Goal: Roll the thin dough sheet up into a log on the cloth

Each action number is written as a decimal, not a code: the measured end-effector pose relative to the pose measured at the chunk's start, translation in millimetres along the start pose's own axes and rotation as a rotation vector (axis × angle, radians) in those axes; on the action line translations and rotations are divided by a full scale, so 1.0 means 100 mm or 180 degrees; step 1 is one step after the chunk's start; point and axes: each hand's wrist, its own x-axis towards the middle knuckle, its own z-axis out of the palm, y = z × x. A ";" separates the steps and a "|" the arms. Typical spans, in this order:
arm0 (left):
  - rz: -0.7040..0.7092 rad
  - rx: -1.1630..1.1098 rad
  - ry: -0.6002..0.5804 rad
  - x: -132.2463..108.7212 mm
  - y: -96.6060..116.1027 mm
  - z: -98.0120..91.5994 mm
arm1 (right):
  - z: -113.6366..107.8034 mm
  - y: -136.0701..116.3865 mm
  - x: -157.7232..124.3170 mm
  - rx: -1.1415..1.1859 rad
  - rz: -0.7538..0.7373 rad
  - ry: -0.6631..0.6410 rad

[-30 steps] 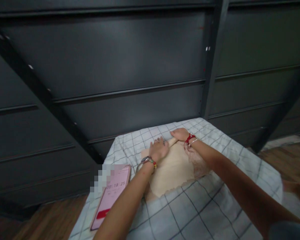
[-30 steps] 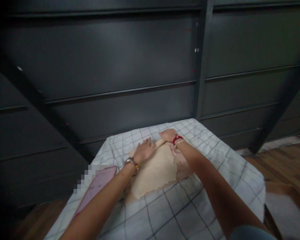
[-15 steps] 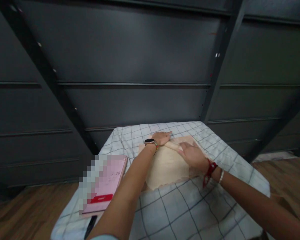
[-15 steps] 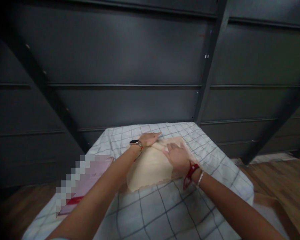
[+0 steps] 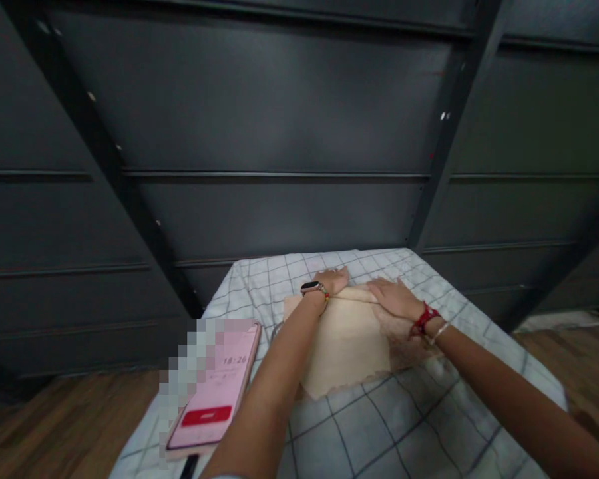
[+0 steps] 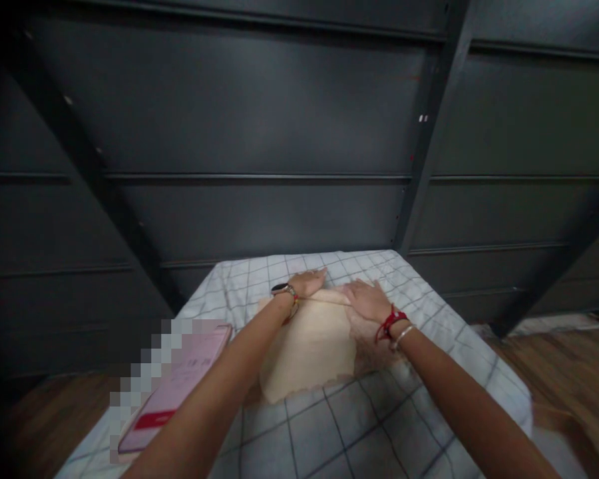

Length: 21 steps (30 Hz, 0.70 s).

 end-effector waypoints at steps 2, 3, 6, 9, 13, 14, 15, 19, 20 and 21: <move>-0.0017 0.0052 0.0025 -0.10 0.02 0.02 | 0.04 -0.08 -0.18 -0.0080 -0.0147 0.0236; -0.0026 0.0073 0.0056 -0.15 0.03 0.03 | 0.06 -0.12 -0.25 -0.0132 -0.0218 0.0350; -0.0020 0.0094 0.0162 -0.22 0.06 0.03 | 0.09 -0.18 -0.34 -0.0193 -0.0256 0.0557; 0.0005 0.0068 0.0284 -0.15 0.05 0.02 | 0.08 -0.13 -0.21 -0.0066 -0.0137 0.0490; 0.0000 0.0009 0.0518 0.05 0.01 0.00 | 0.01 0.00 0.06 0.0112 0.0019 0.0225; -0.0002 -0.0018 0.0582 0.09 0.00 0.00 | 0.00 0.03 0.11 0.0152 0.0054 0.0168; -0.0013 -0.0050 0.0641 0.13 -0.01 -0.01 | -0.02 0.05 0.16 0.0189 0.0085 0.0115; -0.0119 -0.0160 0.0755 0.25 -0.03 -0.02 | -0.06 0.12 0.32 0.0343 0.0181 -0.0124; -0.0145 -0.0175 0.0757 0.28 -0.03 -0.02 | -0.07 0.14 0.36 0.0377 0.0222 -0.0181; -0.0175 -0.0191 0.0749 0.30 -0.04 -0.03 | -0.08 0.15 0.39 0.0392 0.0246 -0.0239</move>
